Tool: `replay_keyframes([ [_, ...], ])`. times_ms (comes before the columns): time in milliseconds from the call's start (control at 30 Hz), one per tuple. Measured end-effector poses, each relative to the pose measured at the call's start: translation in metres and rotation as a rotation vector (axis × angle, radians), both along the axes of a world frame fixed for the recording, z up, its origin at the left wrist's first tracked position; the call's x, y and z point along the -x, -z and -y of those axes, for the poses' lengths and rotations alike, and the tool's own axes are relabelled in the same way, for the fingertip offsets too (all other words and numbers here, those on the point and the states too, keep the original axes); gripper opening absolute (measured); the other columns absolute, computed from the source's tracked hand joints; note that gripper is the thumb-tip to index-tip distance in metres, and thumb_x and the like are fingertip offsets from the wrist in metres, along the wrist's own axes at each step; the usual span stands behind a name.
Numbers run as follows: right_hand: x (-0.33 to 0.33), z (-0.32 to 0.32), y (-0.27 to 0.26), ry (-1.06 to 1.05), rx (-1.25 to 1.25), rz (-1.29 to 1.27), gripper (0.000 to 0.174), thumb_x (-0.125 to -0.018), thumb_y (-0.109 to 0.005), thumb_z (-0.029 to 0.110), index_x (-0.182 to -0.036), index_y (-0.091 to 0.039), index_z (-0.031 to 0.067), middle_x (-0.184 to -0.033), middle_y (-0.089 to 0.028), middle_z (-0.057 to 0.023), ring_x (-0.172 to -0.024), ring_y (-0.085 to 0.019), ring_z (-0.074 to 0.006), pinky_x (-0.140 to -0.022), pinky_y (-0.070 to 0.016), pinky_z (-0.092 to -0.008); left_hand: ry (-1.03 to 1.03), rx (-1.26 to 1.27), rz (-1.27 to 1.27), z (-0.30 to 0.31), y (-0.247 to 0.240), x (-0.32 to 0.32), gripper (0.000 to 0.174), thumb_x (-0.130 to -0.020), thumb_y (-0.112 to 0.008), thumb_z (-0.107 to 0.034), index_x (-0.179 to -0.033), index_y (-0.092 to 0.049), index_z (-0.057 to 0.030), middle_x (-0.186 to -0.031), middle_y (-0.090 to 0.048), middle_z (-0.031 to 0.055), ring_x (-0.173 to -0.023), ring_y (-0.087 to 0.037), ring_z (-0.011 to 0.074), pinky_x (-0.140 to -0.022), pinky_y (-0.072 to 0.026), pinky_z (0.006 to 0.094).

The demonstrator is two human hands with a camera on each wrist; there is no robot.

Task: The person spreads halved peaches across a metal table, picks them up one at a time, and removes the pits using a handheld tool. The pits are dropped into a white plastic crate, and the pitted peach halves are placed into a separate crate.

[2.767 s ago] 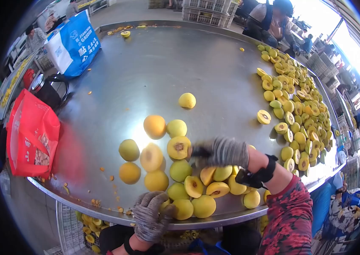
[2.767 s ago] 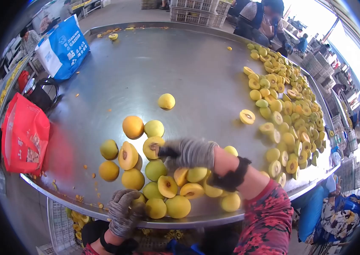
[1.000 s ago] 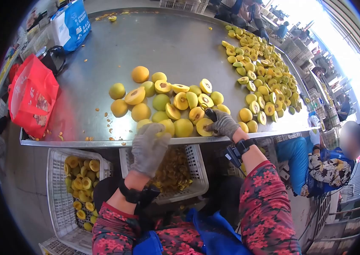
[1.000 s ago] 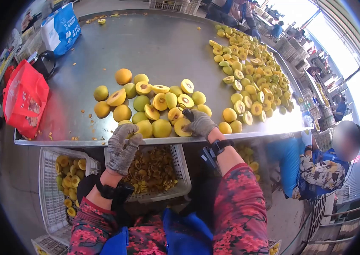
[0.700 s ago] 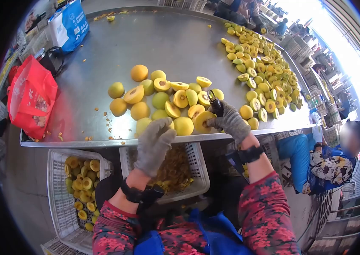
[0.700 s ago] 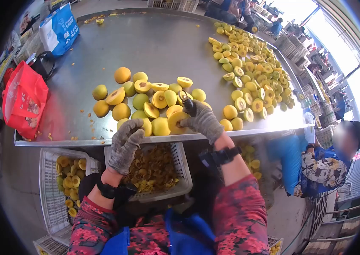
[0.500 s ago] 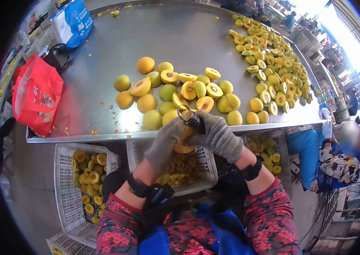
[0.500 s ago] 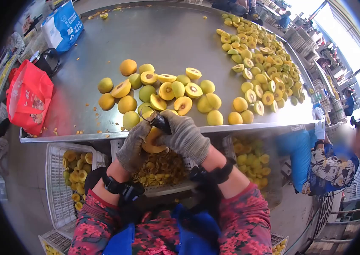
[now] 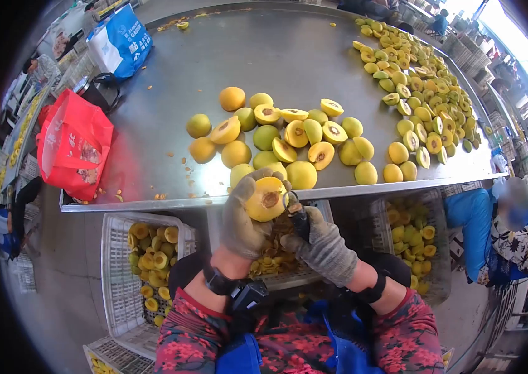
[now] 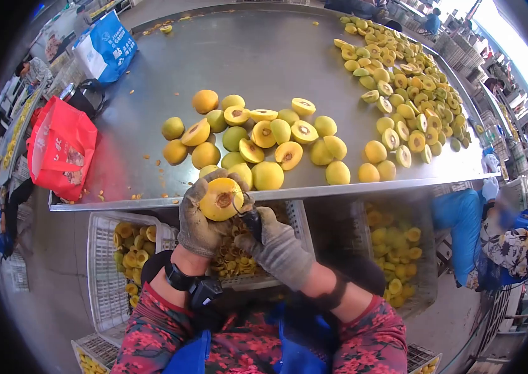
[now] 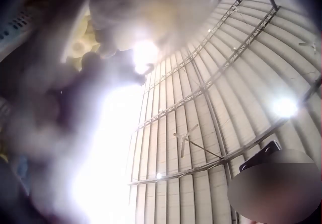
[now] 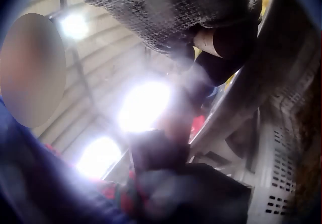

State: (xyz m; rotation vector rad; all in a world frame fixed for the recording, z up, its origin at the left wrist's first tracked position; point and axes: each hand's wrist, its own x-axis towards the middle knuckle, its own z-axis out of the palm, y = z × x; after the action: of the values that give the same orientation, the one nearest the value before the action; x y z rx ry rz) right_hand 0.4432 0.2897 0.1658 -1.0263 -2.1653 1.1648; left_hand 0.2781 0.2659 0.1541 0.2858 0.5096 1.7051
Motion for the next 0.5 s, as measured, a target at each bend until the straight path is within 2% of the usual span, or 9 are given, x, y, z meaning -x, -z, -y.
replay_keyframes([
  [67,0.011,-0.004,0.009,-0.019,-0.11,-0.007,0.048,-0.079,-0.073,0.023,-0.114,-0.046,0.0052,-0.085,-0.063,-0.0165,-0.075,-0.064,-0.0362,-0.062,-0.0504,-0.0416,-0.046,0.001,-0.026,0.003,0.002,0.003,0.046,-0.088,-0.057,-0.036,-0.116,-0.051,-0.0001,-0.111,-0.056,0.0184,-0.107,-0.056,0.0332,-0.091,-0.0496,0.0475],
  [100,0.016,-0.006,0.014,-0.054,-0.121,0.0,0.045,-0.08,-0.071,0.022,-0.114,-0.046,0.0053,-0.087,-0.064,-0.0168,-0.077,-0.064,-0.0371,-0.062,-0.0504,-0.0425,-0.062,0.006,-0.012,0.004,0.001,0.004,0.046,-0.088,-0.057,-0.036,-0.116,-0.051,-0.0003,-0.111,-0.056,0.0181,-0.107,-0.055,0.0332,-0.092,-0.0489,0.0482],
  [233,0.028,-0.008,0.018,-0.076,-0.025,-0.045,0.043,-0.081,-0.07,0.021,-0.112,-0.046,0.0051,-0.088,-0.064,-0.0166,-0.076,-0.065,-0.0367,-0.062,-0.0504,-0.0426,-0.186,0.067,0.011,0.007,-0.012,-0.001,0.037,-0.088,-0.056,-0.028,-0.115,-0.048,-0.0031,-0.111,-0.055,0.0155,-0.103,-0.056,0.0293,-0.089,-0.0499,0.045],
  [333,0.033,-0.01,0.026,-0.084,0.012,-0.049,0.043,-0.081,-0.071,0.021,-0.111,-0.046,0.0049,-0.087,-0.064,-0.0163,-0.076,-0.065,-0.0367,-0.062,-0.0504,-0.0424,-0.185,0.025,-0.017,0.007,-0.004,0.003,0.036,-0.088,-0.057,-0.026,-0.115,-0.048,-0.0034,-0.113,-0.053,0.0155,-0.106,-0.054,0.0295,-0.09,-0.0496,0.0464],
  [400,0.034,-0.01,0.03,-0.09,0.028,-0.004,0.043,-0.08,-0.071,0.021,-0.111,-0.046,0.0052,-0.087,-0.063,-0.016,-0.076,-0.064,-0.037,-0.062,-0.0504,-0.0424,-0.189,0.031,-0.052,0.008,-0.001,0.003,0.037,-0.088,-0.057,-0.027,-0.114,-0.048,-0.0033,-0.112,-0.054,0.0153,-0.105,-0.055,0.0294,-0.09,-0.0497,0.046],
  [500,0.036,-0.004,0.04,-0.091,0.062,-0.074,0.042,-0.08,-0.071,0.021,-0.11,-0.046,0.006,-0.085,-0.063,-0.016,-0.077,-0.064,-0.0378,-0.061,-0.0502,-0.0427,-0.198,0.009,-0.128,0.01,0.005,0.002,0.039,-0.089,-0.058,-0.031,-0.115,-0.048,-0.003,-0.112,-0.054,0.015,-0.103,-0.056,0.0287,-0.089,-0.0498,0.0456],
])
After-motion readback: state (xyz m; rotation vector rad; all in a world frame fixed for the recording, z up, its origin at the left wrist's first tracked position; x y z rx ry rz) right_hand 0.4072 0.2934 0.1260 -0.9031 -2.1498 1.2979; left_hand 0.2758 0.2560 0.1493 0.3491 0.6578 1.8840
